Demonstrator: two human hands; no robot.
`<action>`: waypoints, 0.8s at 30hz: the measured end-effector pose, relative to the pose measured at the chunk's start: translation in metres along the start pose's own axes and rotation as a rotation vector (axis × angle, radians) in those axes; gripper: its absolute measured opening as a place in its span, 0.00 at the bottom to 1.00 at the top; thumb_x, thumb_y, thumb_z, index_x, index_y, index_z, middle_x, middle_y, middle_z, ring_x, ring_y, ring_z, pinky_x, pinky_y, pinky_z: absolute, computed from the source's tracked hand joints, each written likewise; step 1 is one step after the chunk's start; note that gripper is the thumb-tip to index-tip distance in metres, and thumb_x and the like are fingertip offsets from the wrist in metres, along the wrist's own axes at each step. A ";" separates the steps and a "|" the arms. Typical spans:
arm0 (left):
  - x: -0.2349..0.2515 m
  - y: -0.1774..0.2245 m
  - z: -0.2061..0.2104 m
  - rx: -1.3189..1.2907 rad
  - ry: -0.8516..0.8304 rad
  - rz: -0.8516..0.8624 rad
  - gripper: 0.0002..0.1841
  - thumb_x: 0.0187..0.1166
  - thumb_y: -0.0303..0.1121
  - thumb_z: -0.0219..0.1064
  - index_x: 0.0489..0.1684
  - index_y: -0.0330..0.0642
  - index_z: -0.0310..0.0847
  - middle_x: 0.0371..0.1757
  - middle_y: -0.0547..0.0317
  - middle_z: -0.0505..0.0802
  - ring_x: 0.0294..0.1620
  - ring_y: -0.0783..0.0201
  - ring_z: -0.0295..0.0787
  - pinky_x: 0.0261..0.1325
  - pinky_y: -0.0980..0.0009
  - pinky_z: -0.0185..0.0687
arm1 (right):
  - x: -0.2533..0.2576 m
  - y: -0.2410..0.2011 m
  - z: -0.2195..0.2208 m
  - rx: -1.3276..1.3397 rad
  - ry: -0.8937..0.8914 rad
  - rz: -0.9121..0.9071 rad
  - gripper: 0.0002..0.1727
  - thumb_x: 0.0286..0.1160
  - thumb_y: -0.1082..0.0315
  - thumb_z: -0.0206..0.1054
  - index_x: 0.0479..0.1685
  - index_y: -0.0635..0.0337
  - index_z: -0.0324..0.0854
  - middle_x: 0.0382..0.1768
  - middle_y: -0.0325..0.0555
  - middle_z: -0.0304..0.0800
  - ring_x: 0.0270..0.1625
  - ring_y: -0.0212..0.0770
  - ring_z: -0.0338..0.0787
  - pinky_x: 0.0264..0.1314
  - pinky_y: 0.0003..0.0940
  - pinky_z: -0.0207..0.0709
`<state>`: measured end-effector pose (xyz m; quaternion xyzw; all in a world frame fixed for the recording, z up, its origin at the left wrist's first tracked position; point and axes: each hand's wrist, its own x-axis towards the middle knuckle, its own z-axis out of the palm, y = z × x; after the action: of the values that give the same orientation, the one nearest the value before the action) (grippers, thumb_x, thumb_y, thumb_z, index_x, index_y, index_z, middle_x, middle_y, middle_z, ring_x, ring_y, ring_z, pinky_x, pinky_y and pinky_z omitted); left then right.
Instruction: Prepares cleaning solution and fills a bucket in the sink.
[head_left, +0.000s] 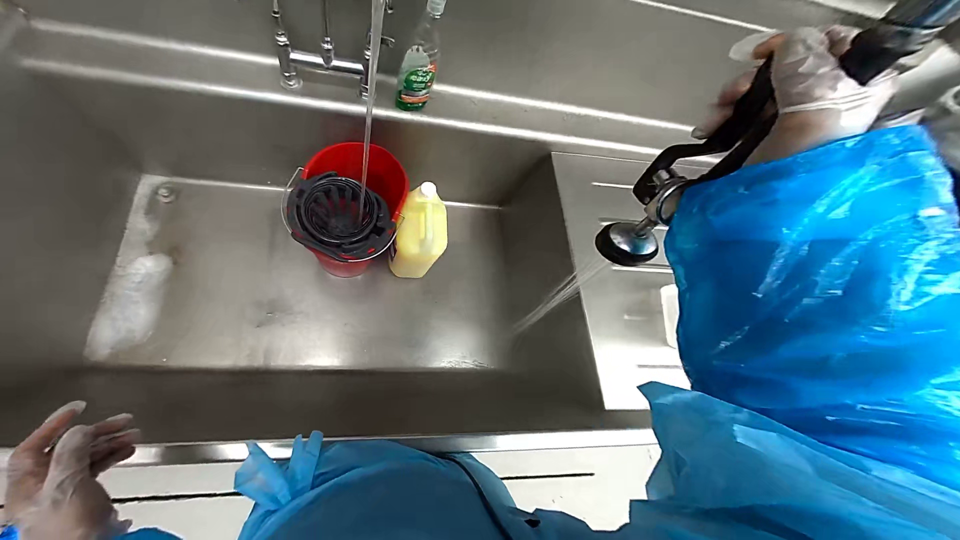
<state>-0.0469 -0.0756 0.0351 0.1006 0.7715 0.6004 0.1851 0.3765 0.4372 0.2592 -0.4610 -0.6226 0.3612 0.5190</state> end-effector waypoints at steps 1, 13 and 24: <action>-0.002 0.004 0.005 0.007 0.008 -0.009 0.20 0.90 0.31 0.47 0.76 0.31 0.62 0.34 0.63 0.95 0.24 0.73 0.92 0.28 0.79 0.88 | -0.004 -0.002 0.001 -0.001 -0.014 -0.009 0.05 0.89 0.65 0.55 0.43 0.46 0.72 0.20 0.24 0.85 0.20 0.26 0.88 0.26 0.21 0.85; -0.019 0.016 0.005 -0.015 0.127 0.020 0.19 0.88 0.30 0.46 0.74 0.32 0.65 0.31 0.66 0.94 0.22 0.74 0.91 0.26 0.79 0.87 | 0.016 -0.003 0.060 0.160 0.038 -0.100 0.05 0.90 0.67 0.55 0.43 0.51 0.72 0.20 0.27 0.85 0.21 0.28 0.88 0.27 0.23 0.87; -0.033 0.013 -0.002 -0.026 0.257 -0.059 0.17 0.90 0.29 0.49 0.72 0.31 0.66 0.30 0.62 0.93 0.21 0.73 0.90 0.26 0.78 0.86 | 0.017 0.021 0.093 0.276 0.075 0.030 0.10 0.94 0.61 0.51 0.44 0.49 0.74 0.17 0.28 0.83 0.19 0.29 0.87 0.24 0.24 0.85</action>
<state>-0.0184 -0.0867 0.0534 -0.0021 0.7835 0.6127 0.1036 0.2888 0.4624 0.2266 -0.4077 -0.5400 0.4338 0.5950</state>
